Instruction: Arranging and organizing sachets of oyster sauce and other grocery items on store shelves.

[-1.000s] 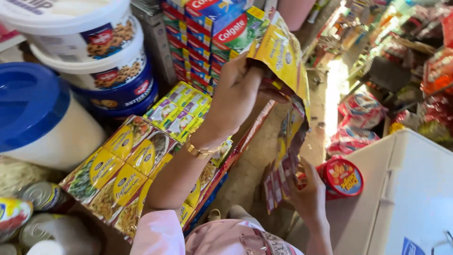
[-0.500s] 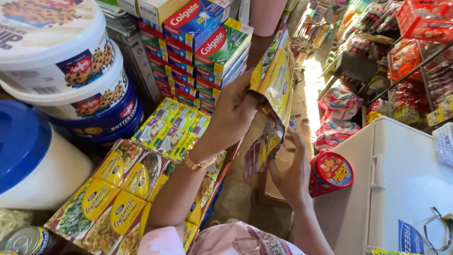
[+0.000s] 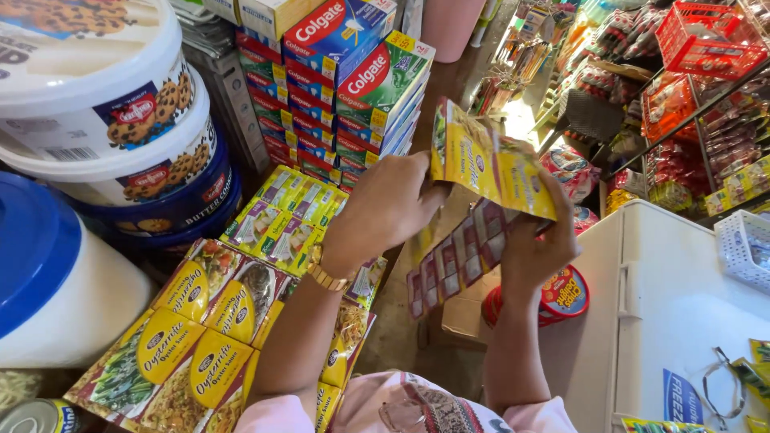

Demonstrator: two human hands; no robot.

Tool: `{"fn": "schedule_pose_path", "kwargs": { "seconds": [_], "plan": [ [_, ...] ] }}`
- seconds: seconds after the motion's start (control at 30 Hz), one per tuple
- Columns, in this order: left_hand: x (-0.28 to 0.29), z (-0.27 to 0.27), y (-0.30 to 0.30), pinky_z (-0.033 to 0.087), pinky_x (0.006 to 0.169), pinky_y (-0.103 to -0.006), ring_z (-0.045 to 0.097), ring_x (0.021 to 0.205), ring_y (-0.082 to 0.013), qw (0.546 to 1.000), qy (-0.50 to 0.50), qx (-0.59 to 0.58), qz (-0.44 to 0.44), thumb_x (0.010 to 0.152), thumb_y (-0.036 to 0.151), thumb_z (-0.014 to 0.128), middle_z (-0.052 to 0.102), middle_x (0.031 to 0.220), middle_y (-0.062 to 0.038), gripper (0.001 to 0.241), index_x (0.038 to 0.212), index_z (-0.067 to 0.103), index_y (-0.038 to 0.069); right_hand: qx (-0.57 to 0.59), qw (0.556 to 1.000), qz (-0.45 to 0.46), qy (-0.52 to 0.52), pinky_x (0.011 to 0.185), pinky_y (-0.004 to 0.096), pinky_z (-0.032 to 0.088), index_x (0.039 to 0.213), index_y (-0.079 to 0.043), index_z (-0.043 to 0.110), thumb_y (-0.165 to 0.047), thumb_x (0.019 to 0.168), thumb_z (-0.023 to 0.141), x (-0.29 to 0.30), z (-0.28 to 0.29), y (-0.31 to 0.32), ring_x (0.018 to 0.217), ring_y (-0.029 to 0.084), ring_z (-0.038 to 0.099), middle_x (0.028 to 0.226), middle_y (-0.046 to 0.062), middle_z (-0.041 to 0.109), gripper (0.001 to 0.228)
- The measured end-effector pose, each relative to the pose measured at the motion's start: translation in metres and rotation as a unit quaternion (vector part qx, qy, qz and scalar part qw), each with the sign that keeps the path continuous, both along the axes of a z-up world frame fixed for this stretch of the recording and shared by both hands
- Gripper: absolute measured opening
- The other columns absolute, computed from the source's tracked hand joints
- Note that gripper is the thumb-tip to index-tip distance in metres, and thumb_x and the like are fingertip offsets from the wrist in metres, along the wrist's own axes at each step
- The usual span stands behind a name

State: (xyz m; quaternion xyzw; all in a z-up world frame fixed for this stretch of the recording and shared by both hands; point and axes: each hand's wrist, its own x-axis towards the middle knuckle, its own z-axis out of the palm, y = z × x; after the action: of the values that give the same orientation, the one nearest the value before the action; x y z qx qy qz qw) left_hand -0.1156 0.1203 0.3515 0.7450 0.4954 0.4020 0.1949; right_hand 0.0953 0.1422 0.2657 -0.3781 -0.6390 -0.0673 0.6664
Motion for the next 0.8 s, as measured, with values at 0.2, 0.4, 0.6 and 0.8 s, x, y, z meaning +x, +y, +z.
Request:
{"fn": "schedule_pose_path", "kwargs": {
  "seconds": [0.2, 0.4, 0.6, 0.8],
  "plan": [
    [0.026, -0.019, 0.013, 0.055, 0.064, -0.0501, 0.071, 0.076, -0.0407, 0.986, 0.103, 0.048, 0.121, 0.087, 0.000, 0.065, 0.071, 0.080, -0.022, 0.030, 0.114, 0.054, -0.006, 0.020, 0.996, 0.004, 0.084, 0.100, 0.031, 0.057, 0.136, 0.002, 0.068, 0.025, 0.097, 0.046, 0.020, 0.001, 0.008, 0.115, 0.019, 0.071, 0.133, 0.014, 0.072, 0.050],
    [0.049, -0.028, 0.011, 0.054, 0.056, -0.0482, 0.072, 0.073, -0.0388, 0.977, 0.152, 0.148, 0.031, 0.072, -0.003, 0.067, 0.070, 0.077, -0.021, 0.056, 0.124, 0.049, -0.008, 0.029, 0.992, -0.008, 0.120, 0.099, 0.027, 0.059, 0.130, 0.001, 0.070, 0.022, 0.097, 0.045, 0.012, 0.003, -0.001, 0.111, 0.018, 0.072, 0.125, 0.013, 0.073, 0.047],
    [0.055, -0.035, 0.011, 0.053, 0.070, -0.0510, 0.069, 0.079, -0.0432, 0.987, 0.014, 0.161, 0.015, 0.083, 0.005, 0.071, 0.069, 0.080, -0.023, 0.027, 0.105, 0.057, -0.004, -0.073, 0.997, -0.004, -0.001, 0.083, 0.030, 0.062, 0.133, 0.000, 0.070, 0.015, 0.091, 0.064, -0.010, 0.003, -0.029, 0.112, 0.020, 0.072, 0.126, 0.012, 0.074, 0.045],
    [0.057, -0.025, 0.001, 0.051, 0.067, -0.0499, 0.068, 0.078, -0.0447, 0.985, -0.155, 0.073, -0.032, 0.086, 0.004, 0.067, 0.067, 0.080, -0.027, 0.028, 0.110, 0.057, -0.007, -0.146, 0.989, 0.031, -0.002, 0.090, 0.032, 0.062, 0.137, -0.001, 0.066, 0.002, 0.099, 0.072, -0.008, -0.007, -0.046, 0.113, 0.020, 0.073, 0.128, 0.012, 0.074, 0.039]
  ]
}}
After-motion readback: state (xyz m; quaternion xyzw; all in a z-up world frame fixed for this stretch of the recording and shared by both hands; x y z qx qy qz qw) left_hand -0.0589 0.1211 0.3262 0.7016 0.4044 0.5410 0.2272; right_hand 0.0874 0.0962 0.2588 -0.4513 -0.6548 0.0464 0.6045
